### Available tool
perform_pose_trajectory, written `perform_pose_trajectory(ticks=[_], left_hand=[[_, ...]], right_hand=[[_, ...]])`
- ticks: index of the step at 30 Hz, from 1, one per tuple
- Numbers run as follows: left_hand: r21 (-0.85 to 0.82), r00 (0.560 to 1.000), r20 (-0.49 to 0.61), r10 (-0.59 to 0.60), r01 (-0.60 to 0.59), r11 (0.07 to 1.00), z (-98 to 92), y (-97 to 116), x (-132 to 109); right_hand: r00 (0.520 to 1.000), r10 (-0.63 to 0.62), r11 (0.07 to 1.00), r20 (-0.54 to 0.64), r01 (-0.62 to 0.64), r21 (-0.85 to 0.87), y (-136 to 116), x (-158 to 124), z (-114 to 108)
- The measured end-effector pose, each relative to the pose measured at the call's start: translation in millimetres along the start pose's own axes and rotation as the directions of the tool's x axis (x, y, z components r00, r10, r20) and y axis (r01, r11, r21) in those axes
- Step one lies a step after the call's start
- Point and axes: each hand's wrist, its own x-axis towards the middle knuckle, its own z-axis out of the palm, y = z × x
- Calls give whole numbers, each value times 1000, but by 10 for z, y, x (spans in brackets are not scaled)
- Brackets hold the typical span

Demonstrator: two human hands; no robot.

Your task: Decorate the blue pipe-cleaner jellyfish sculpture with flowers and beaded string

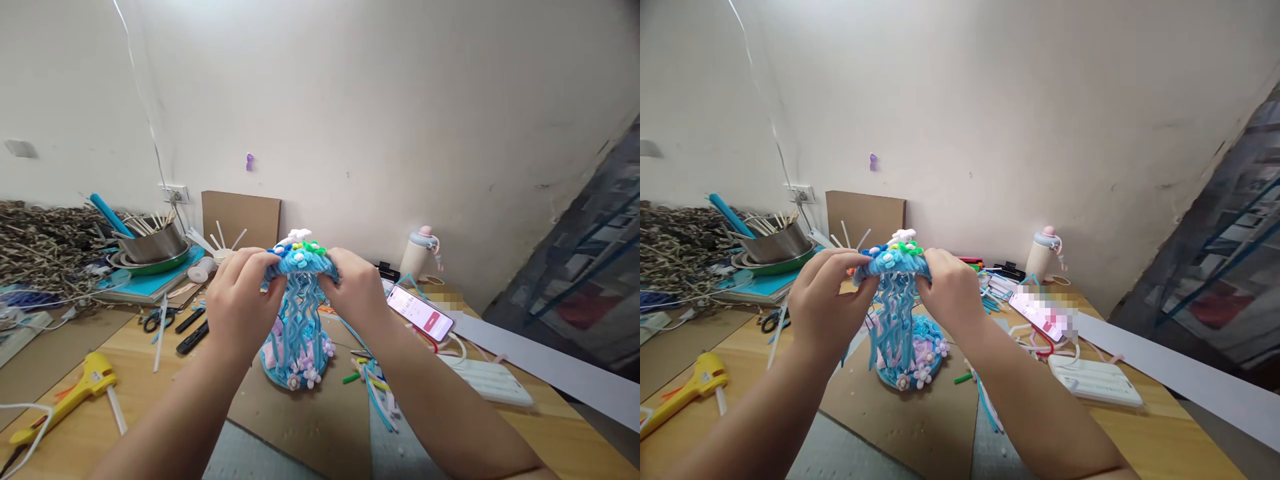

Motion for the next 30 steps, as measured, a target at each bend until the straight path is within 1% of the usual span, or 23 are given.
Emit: perform_pose_trajectory(ticks=[6, 12, 17, 21, 26, 30], left_hand=[[17, 999, -13, 41, -41, 999, -6, 1, -3], [50, 980, -35, 193, -192, 980, -27, -27, 15], [35, 968, -52, 247, -245, 969, -20, -51, 50], [20, 969, -61, 238, -237, 971, -5, -66, 60], [-12, 978, -67, 199, -200, 980, 16, -62, 37], [-30, 990, -20, 139, -139, 990, 24, -52, 21]], right_hand=[[1000, 11, 1000, -23, -12, -22, -17, 12, -7], [1000, 22, 998, -21, -23, -51, -17, 34, -31], [999, 20, 997, -41, -23, -68, -43, 35, -28], [997, -4, 995, -77, -4, -100, -51, 18, 2], [995, -16, 990, -101, 2, -144, -40, -17, 32], [996, 21, 989, -83, -32, -142, -46, -27, 16]])
